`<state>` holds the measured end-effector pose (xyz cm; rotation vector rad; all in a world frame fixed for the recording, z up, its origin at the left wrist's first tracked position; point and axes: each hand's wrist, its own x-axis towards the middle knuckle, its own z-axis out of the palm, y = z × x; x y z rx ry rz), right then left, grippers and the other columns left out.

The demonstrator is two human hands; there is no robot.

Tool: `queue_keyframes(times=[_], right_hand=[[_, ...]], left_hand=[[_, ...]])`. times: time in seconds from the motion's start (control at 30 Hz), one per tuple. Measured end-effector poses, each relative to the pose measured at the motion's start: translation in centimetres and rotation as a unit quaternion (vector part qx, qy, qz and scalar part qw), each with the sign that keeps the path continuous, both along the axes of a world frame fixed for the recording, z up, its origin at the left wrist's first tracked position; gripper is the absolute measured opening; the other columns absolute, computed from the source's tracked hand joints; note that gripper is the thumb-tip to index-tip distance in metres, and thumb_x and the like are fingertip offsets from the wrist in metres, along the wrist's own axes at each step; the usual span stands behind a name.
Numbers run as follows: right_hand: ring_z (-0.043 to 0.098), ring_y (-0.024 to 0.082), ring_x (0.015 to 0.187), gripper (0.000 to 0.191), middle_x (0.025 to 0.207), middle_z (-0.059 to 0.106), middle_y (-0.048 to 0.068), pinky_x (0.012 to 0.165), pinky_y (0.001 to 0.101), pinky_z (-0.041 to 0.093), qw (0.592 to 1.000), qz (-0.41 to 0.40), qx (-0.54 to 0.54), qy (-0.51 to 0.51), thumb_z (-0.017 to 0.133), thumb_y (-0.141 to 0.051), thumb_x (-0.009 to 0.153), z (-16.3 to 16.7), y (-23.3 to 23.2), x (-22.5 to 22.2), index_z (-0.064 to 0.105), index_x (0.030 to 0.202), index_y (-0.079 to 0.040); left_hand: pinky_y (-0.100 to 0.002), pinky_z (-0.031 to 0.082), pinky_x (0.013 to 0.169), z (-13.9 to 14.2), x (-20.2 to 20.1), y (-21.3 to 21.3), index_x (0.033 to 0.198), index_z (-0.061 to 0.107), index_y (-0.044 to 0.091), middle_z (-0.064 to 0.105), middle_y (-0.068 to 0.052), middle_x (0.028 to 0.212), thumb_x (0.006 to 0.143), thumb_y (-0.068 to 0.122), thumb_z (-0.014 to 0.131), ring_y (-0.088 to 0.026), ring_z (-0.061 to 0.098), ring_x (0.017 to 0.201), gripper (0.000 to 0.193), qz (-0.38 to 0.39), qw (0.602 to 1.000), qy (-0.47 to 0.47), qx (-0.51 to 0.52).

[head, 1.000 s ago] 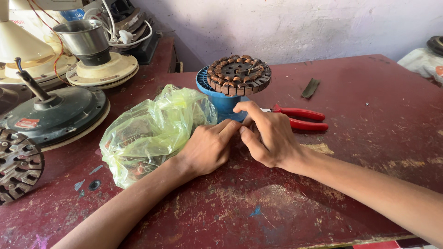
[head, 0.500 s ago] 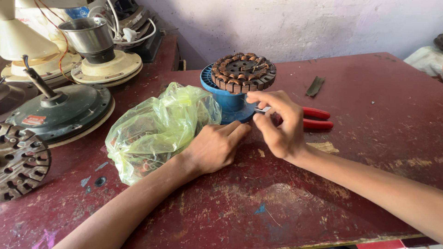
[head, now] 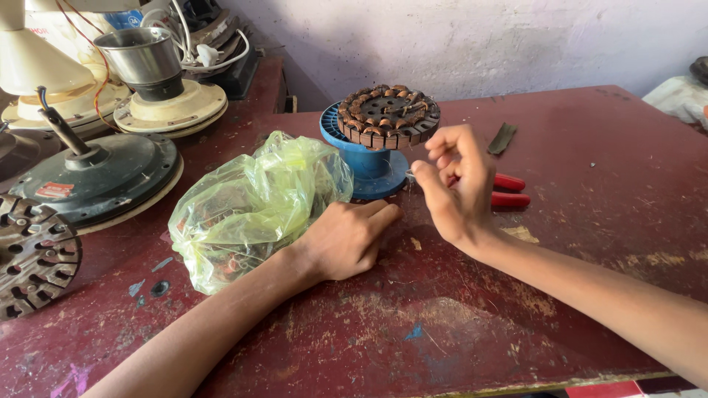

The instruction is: The person works on a blue cylindrical motor component, repeatedly inserting and adjusting small metal pieces into slots around its circumference. The hands manipulate the component and the metal pieces by hand throughout the clip.

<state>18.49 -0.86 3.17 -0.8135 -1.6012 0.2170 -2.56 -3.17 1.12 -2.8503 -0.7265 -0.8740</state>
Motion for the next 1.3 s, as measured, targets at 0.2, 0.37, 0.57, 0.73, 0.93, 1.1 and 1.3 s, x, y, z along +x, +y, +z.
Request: queue_keyframes(times=[0.2,0.37,0.57,0.73,0.93,1.1,1.3], right_hand=[[0.065,0.009,0.068,0.015,0.089,0.074,0.007,0.053,0.0216,0.048,0.994,0.034,-0.002,-0.103,0.066,-0.013,0.098,0.0,-0.3,-0.4,0.069,0.107,-0.001],[0.075,0.013,0.088,0.018,0.095,0.075,0.009,0.063,0.0233,0.058,0.991,0.101,0.002,-0.09,0.063,-0.013,0.105,0.4,-0.8,-0.8,0.068,0.115,0.001],[0.073,0.009,0.082,0.033,0.1,0.078,0.009,0.061,0.0224,0.056,0.989,0.095,-0.014,-0.114,0.07,-0.012,0.099,0.8,-1.5,-1.0,0.066,0.128,0.002],[0.065,0.004,0.078,0.035,0.099,0.077,0.005,0.06,0.0207,0.051,0.99,0.097,0.002,-0.106,0.069,-0.009,0.1,1.2,-1.6,-1.1,0.066,0.134,-0.001],[0.055,0.004,0.074,0.028,0.096,0.069,0.003,0.059,0.0216,0.042,0.985,0.109,0.043,-0.13,0.067,-0.006,0.103,1.2,-1.7,-1.1,0.069,0.131,-0.003],[0.05,0.006,0.065,0.025,0.085,0.063,0.003,0.057,0.0229,0.042,0.977,0.096,0.04,-0.185,0.067,-0.005,0.101,1.0,-1.2,-0.9,0.072,0.126,-0.004],[0.051,0.006,0.068,0.027,0.087,0.064,0.002,0.058,0.0238,0.043,0.977,0.109,0.05,-0.178,0.065,-0.003,0.102,1.3,-1.3,-1.0,0.071,0.128,-0.003]], left_hand=[[-0.045,0.055,0.063,0.2,-0.3,-0.1,0.097,0.057,0.001,0.063,-0.015,0.084,0.081,0.013,0.062,-0.035,0.067,0.071,0.021,-0.019,1.0,0.019,-0.009],[-0.046,0.055,0.061,0.3,-0.3,-0.1,0.104,0.064,0.0,0.066,-0.016,0.08,0.084,0.017,0.059,-0.034,0.066,0.064,0.027,-0.002,0.999,0.006,-0.048],[-0.047,0.056,0.068,0.3,-0.1,-0.1,0.1,0.065,0.0,0.069,-0.018,0.085,0.086,0.017,0.058,-0.037,0.068,0.071,0.023,-0.017,0.998,-0.03,-0.059],[-0.048,0.055,0.073,0.5,-0.1,-0.3,0.1,0.066,0.0,0.07,-0.02,0.086,0.087,0.014,0.056,-0.039,0.069,0.076,0.022,-0.014,0.986,-0.111,-0.127],[-0.047,0.056,0.076,0.7,0.2,-0.6,0.099,0.067,0.0,0.072,-0.02,0.087,0.085,0.014,0.055,-0.038,0.07,0.078,0.023,-0.019,0.982,-0.123,-0.146],[-0.046,0.056,0.077,0.9,0.1,-0.7,0.094,0.067,0.0,0.071,-0.021,0.085,0.082,0.015,0.053,-0.037,0.071,0.077,0.024,0.001,0.974,-0.137,-0.183],[-0.047,0.055,0.077,1.2,0.2,-0.7,0.089,0.066,-0.002,0.07,-0.022,0.083,0.081,0.015,0.052,-0.038,0.069,0.077,0.023,0.004,0.971,-0.15,-0.188]])
